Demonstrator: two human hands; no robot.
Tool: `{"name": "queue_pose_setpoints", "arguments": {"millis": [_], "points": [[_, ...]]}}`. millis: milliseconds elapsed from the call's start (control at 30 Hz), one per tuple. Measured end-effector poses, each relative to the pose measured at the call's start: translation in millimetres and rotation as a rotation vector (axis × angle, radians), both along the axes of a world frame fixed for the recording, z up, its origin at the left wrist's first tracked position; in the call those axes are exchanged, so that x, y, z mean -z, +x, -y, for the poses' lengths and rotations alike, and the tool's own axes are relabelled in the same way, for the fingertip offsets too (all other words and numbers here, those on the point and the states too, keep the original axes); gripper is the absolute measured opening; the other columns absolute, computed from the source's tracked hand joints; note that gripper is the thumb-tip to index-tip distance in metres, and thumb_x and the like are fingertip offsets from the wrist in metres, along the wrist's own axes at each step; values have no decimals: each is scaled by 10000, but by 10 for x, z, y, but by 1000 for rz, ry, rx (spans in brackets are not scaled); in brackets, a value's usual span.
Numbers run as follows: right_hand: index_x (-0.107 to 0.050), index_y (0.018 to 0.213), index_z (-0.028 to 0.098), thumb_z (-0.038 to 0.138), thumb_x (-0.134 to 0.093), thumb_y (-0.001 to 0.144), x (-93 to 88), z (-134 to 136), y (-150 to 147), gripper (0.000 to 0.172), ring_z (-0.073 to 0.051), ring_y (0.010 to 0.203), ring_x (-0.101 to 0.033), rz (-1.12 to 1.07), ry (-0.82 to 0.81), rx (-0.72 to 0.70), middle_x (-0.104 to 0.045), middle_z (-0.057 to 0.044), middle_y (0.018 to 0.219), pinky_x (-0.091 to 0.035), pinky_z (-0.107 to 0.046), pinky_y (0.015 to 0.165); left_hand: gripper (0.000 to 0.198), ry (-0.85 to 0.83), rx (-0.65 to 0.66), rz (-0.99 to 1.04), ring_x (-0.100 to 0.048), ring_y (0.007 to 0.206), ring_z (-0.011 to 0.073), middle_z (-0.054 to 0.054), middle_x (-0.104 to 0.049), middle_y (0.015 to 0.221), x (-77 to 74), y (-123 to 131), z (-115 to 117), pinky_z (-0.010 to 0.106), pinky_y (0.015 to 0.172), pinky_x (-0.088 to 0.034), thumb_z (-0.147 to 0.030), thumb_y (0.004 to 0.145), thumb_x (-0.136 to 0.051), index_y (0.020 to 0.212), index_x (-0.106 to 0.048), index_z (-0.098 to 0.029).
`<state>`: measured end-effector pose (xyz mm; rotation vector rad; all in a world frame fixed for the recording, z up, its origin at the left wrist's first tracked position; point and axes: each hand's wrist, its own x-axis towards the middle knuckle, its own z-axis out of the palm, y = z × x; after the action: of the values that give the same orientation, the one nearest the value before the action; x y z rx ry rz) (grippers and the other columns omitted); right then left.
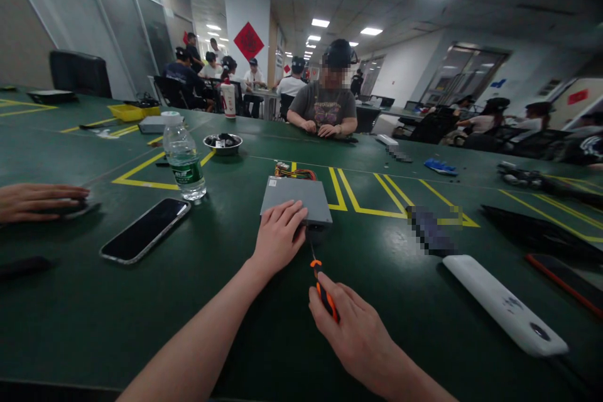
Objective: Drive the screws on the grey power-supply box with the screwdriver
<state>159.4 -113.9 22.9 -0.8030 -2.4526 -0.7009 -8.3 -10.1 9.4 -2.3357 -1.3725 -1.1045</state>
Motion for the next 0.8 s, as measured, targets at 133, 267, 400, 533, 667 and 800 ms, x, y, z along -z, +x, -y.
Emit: {"name": "queue_pose_setpoints", "arguments": {"millis": [133,267,400,533,667,800], "points": [[-590,1059,45,-21,-343,844,148,30,-42,334,-246,876,-663,-14,18,117,-625,-237,1039,-568,-314,704,301,5,1,5,-471,1185,213,34,-565,1258,0,3,4,399,961,-339,-240,850,-497,1147,-544,-235],[-560,1125,62,60,-433,884,250,38,-91,272,-240,900,-660,-170,-44,172,-620,-215,1078,-570,-301,722,296,5,-6,12,-472,1183,216,37,-569,1252,6,13,8,400,959,-341,-242,850,-498,1141,-548,-231],[-525,1149,103,141,-404,926,260,85,-224,256,-195,862,-670,-459,-212,191,-660,-142,989,-571,-277,726,289,-1,-10,3,-470,1184,214,35,-567,1254,2,13,12,398,959,-340,-246,857,-488,1140,-546,-227],[-501,1166,186,258,-425,931,261,166,-371,257,-195,945,-650,-788,-470,248,-650,-89,1050,-558,-302,782,291,-7,-10,3,-469,1183,215,35,-568,1252,-2,8,13,397,955,-342,-246,856,-489,1141,-545,-229],[-486,1160,228,314,-441,923,293,221,-451,256,-198,978,-639,-1067,-714,333,-639,-70,1092,-557,-315,778,293,-15,-9,1,-460,1193,216,31,-562,1260,3,14,10,400,961,-336,-248,860,-484,1147,-540,-231],[-476,1147,213,296,-445,914,342,209,-500,250,-202,955,-648,-1075,-747,279,-632,-88,1098,-555,-324,777,294,-17,-11,7,-460,1193,214,29,-562,1260,4,21,8,398,968,-334,-242,851,-499,1142,-543,-236]]}}
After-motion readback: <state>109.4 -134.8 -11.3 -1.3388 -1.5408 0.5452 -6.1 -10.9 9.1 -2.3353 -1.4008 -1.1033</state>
